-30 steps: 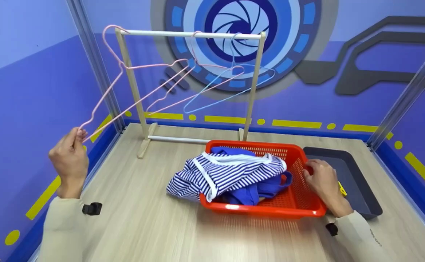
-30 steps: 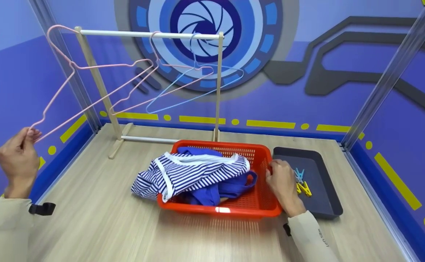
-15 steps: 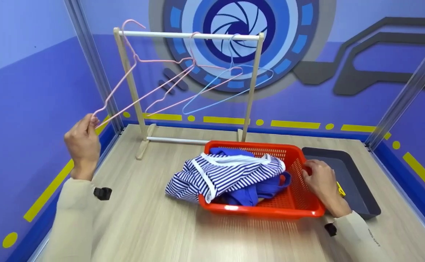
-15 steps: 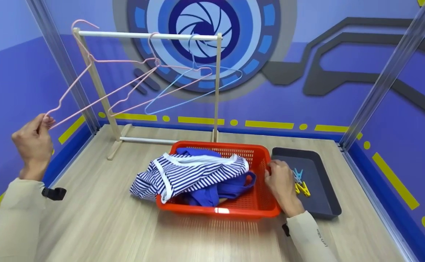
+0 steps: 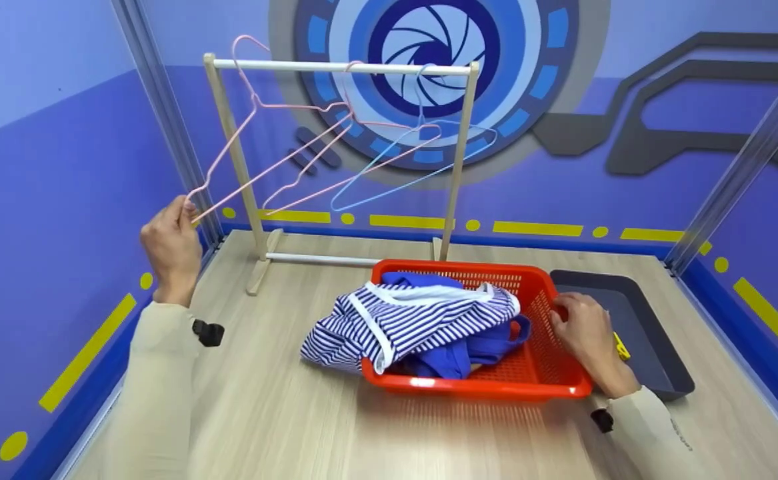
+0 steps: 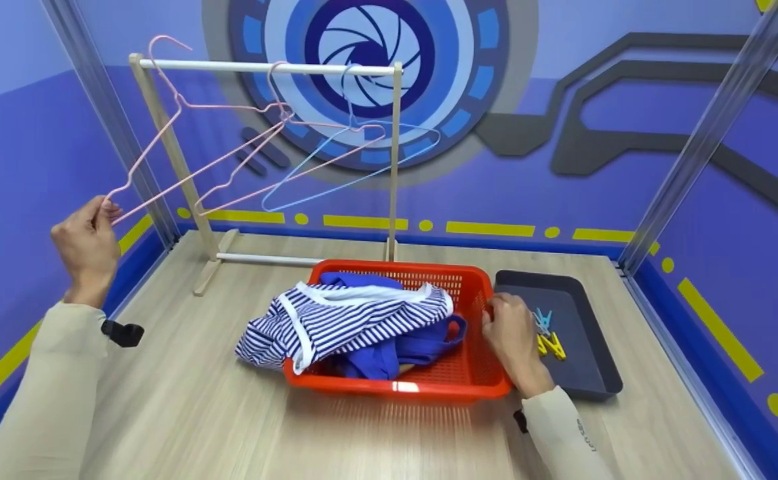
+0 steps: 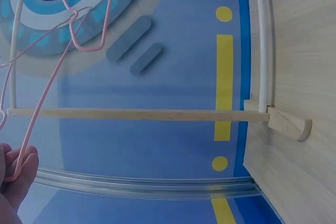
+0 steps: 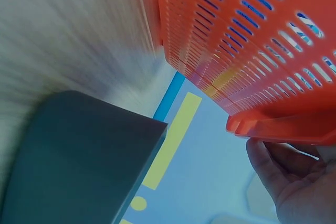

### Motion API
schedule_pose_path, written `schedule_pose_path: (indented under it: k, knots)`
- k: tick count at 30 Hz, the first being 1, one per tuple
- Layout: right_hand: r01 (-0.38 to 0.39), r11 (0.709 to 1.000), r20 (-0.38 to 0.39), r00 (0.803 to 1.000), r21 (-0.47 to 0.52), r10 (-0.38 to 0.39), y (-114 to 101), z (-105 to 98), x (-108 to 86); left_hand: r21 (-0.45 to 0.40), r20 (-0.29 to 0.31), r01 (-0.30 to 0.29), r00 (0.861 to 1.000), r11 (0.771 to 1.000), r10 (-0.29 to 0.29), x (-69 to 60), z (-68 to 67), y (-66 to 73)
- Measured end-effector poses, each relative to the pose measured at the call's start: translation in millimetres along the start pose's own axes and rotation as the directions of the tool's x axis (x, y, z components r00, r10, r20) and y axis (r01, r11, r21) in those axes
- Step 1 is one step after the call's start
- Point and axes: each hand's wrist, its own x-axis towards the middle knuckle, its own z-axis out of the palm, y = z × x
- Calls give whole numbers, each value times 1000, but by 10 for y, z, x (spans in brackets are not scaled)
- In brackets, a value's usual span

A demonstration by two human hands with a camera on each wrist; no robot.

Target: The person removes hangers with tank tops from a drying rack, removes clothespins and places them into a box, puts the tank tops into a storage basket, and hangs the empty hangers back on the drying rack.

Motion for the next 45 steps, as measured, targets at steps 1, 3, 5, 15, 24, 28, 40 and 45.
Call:
schedule_pose_path:
  k: [1,3,5,15,24,28,40,45]
  knots:
    - [4,1000,-4,1000,-2,-4,1,5,-1,3,-2,4,1000,1000,-4,6,14,0]
    - [5,1000,-5,1000,-1,-5,3,13,-4,7,-1,9,1000,1000,-9,17,42,-6]
    - [9,1000,-8,1000,2,-9,3,18,-6,4,6,17,1000,1000,-17,21,61,-5]
    - [10,1000,-18,1000,9,-10,2,30,-25,39,68,70,995,997,-72,-17,80,-56]
    - [1,1000,-15,1000,11,-1,1,37,-39,66,126,77,988,995,-84,-21,81,-51]
    - [-1,1000,-14,1000,3,1,1,31,-39,74,155,90,983,993,-101,-9,86,-59]
    - [-23,1000,17,1000,3,23,-14,15,-42,-12,189,-7,982,1000,10,-139,30,147]
    - [-21,1000,10,1000,2,21,-7,7,-14,-109,205,-143,965,984,163,-277,51,425]
